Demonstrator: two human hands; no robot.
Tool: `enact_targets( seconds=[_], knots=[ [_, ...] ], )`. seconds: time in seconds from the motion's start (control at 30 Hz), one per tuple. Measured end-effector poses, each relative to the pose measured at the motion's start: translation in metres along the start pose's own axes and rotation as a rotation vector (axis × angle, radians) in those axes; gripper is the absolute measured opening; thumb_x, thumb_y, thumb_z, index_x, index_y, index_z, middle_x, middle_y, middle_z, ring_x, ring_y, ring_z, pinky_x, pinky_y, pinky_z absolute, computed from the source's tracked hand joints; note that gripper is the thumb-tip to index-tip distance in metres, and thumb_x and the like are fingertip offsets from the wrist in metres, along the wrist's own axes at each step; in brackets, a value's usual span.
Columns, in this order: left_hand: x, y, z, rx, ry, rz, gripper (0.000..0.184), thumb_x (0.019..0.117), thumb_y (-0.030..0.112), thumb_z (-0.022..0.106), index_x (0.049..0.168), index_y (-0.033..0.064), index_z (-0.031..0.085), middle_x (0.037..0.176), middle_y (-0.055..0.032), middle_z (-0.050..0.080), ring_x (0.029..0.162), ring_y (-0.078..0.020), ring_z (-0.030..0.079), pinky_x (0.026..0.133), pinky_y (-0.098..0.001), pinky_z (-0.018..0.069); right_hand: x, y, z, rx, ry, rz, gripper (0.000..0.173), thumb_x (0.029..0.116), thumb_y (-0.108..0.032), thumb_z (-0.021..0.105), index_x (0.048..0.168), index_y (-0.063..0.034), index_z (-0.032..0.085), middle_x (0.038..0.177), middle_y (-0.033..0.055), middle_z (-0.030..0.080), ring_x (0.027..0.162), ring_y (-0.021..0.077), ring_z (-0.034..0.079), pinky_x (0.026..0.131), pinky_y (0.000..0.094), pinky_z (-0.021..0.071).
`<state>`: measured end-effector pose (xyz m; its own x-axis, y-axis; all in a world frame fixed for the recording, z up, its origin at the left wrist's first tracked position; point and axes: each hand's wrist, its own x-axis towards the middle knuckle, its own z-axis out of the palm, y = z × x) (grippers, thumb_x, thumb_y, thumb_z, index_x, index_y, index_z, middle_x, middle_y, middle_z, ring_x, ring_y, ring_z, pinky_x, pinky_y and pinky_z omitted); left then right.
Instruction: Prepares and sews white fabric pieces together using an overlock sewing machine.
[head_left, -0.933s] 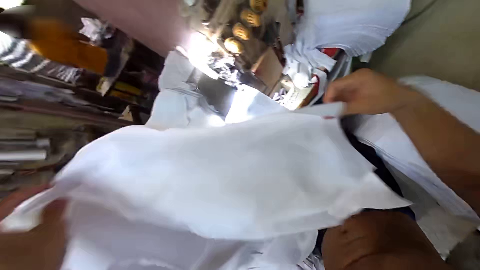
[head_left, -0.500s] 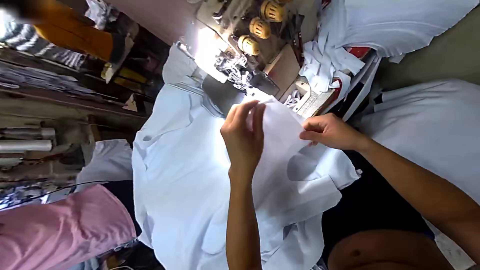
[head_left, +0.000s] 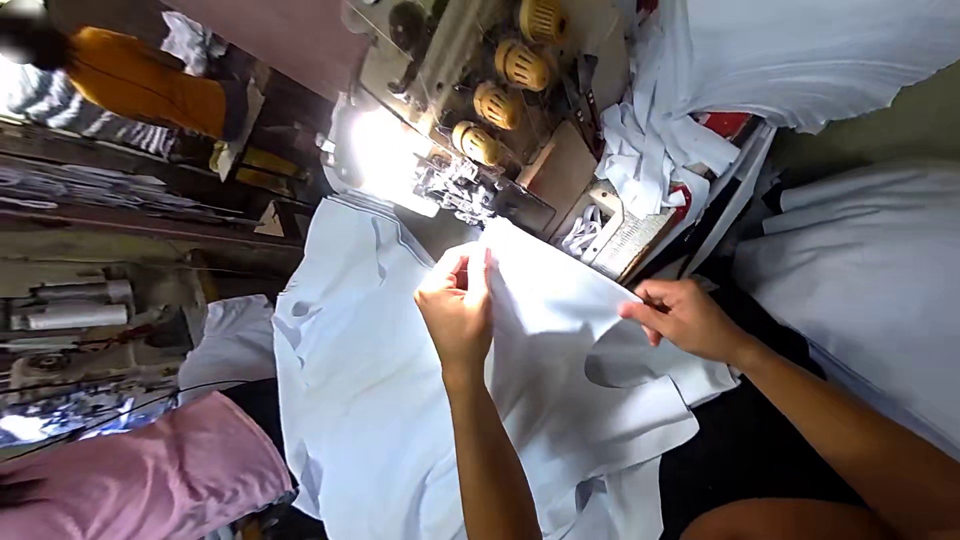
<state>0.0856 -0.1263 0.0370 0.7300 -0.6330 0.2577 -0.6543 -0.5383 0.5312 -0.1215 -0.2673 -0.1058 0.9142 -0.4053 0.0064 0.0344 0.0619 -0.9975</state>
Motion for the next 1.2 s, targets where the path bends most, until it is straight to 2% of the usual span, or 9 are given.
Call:
enact_targets(
  seconds=[0.27,0.43,0.57,0.63,0.77,0.87,0.97,1.13,1.2],
  knots=[
    [0.001,-0.001,0.002,-0.087,0.029,-0.104,0.009,0.0947,0.015,0.072,0.096,0.0072,0.076,0.078,0.0045,0.069,0.059,0.0037,0.057,0.056,-0.0146,0.0487,-0.032,-0.031,0.002,0.017,-0.025,-0.149,0.031,0.1030,-0.031,0.060,0.082,-0.0092,0.064,0.061,-0.0102,0.054,0.054,-0.0102,0.050,0.051,0.0069,0.0419],
    [0.017,-0.011,0.006,-0.087,0.050,-0.069,0.008,0.0926,0.016,0.073,0.088,0.0086,0.074,0.076,0.0009,0.069,0.062,-0.0022,0.059,0.057,-0.0197,0.0476,-0.010,-0.038,0.006,-0.171,0.044,-0.227,0.036,0.1038,-0.032,0.056,0.084,-0.0045,0.066,0.102,0.0044,0.065,0.096,-0.0009,0.060,0.080,0.0131,0.0504],
    [0.018,-0.008,0.011,-0.064,0.092,-0.044,0.010,0.0937,0.018,0.070,0.091,0.0102,0.075,0.077,0.0008,0.069,0.063,-0.0028,0.059,0.058,-0.0216,0.0461,-0.007,-0.042,0.007,-0.052,-0.033,-0.102,0.027,0.1048,-0.026,0.052,0.084,-0.0112,0.060,0.071,-0.0110,0.052,0.064,-0.0093,0.047,0.058,0.0086,0.0384],
    [0.007,-0.006,0.011,-0.002,0.103,-0.011,0.010,0.0952,0.017,0.068,0.097,0.0089,0.074,0.083,-0.0038,0.068,0.068,-0.0092,0.061,0.062,-0.0261,0.0483,-0.007,-0.037,0.009,-0.055,-0.077,-0.046,0.026,0.1045,-0.024,0.051,0.083,-0.0117,0.059,0.065,-0.0114,0.048,0.058,-0.0083,0.044,0.054,0.0100,0.0364],
    [-0.007,-0.013,0.009,0.197,0.117,0.075,0.018,0.0989,0.021,0.067,0.109,0.0072,0.074,0.094,-0.0108,0.070,0.077,-0.0192,0.066,0.069,-0.0378,0.0547,0.001,-0.015,0.002,-0.169,-0.049,0.013,0.029,0.1051,-0.025,0.053,0.085,-0.0072,0.063,0.065,-0.0065,0.051,0.059,-0.0045,0.048,0.057,0.0142,0.0410],
    [-0.025,-0.027,0.007,0.353,0.241,0.073,0.027,0.0982,0.022,0.064,0.116,0.0039,0.073,0.104,-0.0182,0.070,0.090,-0.0292,0.067,0.078,-0.0458,0.0541,0.002,-0.013,-0.017,-0.200,0.064,0.047,0.027,0.1054,-0.022,0.053,0.105,-0.0008,0.071,0.085,0.0045,0.071,0.075,0.0059,0.068,0.072,0.0258,0.0591],
    [-0.067,-0.022,0.008,0.342,0.352,0.157,0.031,0.0974,0.021,0.064,0.110,-0.0062,0.072,0.110,-0.0282,0.066,0.105,-0.0415,0.062,0.094,-0.0501,0.0463,0.002,-0.008,-0.050,-0.301,0.279,0.002,0.026,0.1041,-0.021,0.056,0.115,-0.0007,0.068,0.097,0.0090,0.072,0.081,0.0142,0.072,0.073,0.0351,0.0626],
    [-0.153,0.018,0.060,-0.068,0.244,0.217,0.014,0.0973,0.019,0.068,0.104,0.0077,0.073,0.104,-0.0074,0.066,0.106,-0.0141,0.062,0.098,-0.0272,0.0490,0.022,-0.030,-0.069,-0.596,0.567,-0.132,0.027,0.1036,-0.027,0.060,0.107,-0.0014,0.068,0.081,0.0075,0.068,0.063,0.0111,0.064,0.059,0.0293,0.0559],
    [-0.180,0.039,0.092,-0.212,0.155,0.177,0.013,0.0954,0.018,0.069,0.099,0.0094,0.076,0.100,-0.0050,0.070,0.104,-0.0148,0.063,0.099,-0.0298,0.0488,0.041,-0.044,-0.060,-0.790,0.541,-0.087,0.039,0.0999,-0.038,0.065,0.102,0.0000,0.071,0.076,0.0121,0.070,0.065,0.0240,0.067,0.059,0.0450,0.0554]
  ],
)
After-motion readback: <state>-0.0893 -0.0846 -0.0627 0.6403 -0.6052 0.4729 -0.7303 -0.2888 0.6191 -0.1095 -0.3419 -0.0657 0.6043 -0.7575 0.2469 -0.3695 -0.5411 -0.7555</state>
